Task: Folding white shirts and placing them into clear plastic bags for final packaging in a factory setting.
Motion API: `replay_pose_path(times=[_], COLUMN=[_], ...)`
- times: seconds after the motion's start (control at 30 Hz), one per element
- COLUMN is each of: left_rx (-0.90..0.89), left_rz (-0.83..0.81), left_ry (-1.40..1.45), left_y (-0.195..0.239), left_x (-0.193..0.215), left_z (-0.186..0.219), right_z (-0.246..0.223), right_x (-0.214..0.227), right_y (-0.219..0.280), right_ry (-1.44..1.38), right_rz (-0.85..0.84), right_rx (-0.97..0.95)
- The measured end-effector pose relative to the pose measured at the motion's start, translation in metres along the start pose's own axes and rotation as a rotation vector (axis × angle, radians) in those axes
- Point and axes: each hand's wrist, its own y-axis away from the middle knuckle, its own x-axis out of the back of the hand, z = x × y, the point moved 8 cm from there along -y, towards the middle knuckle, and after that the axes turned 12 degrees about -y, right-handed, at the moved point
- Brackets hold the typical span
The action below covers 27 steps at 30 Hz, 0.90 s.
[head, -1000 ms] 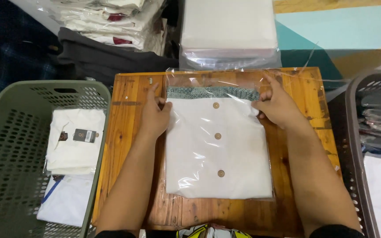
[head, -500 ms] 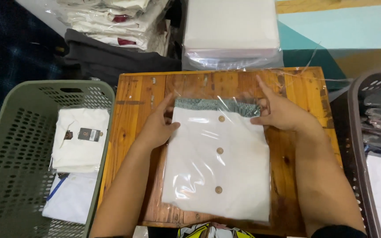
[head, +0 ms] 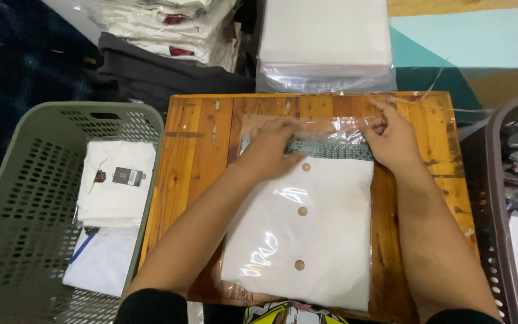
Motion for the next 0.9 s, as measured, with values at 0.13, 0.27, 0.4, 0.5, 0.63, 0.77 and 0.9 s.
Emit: replay_pose_path(times=[0.13,0.27,0.4,0.5,0.63,0.77,0.9], left_rx=[-0.026,-0.039,-0.068,0.001,0.006,0.004,0.014], left_rz=[-0.055,-0.147,-0.232,-0.263,-0.245,-0.26,-0.252], left_ry=[0.053,0.044,0.16,0.086,0.106,0.231,0.237], left_y=[-0.044,-0.058,-0.055,-0.06,-0.054,-0.055,-0.057], left_x=[-0.038,-0.041,-0.028,-0.035,-0.021,-0.026,-0.027], left_z=[-0.01,-0.006,0.002,-0.002,0.01,0.005,0.003], right_z=[-0.017,-0.01,-0.015,-0.024,-0.02,-0.017,-0.032], right_x=[0.004,0.001,0.001,-0.002,-0.003,-0.005,-0.004], right_y=[0.008,0.0,0.002,0.004,0.0,-0.001,0.005], right_ry=[-0.057,-0.046,-0.084,-0.052,-0.045,-0.051,-0.052], right_rz=[0.054,0.048,0.03,0.016,0.012,-0.002,-0.029], right_rx=[0.029,0.016,-0.002,0.019,0.032,0.022,0.004])
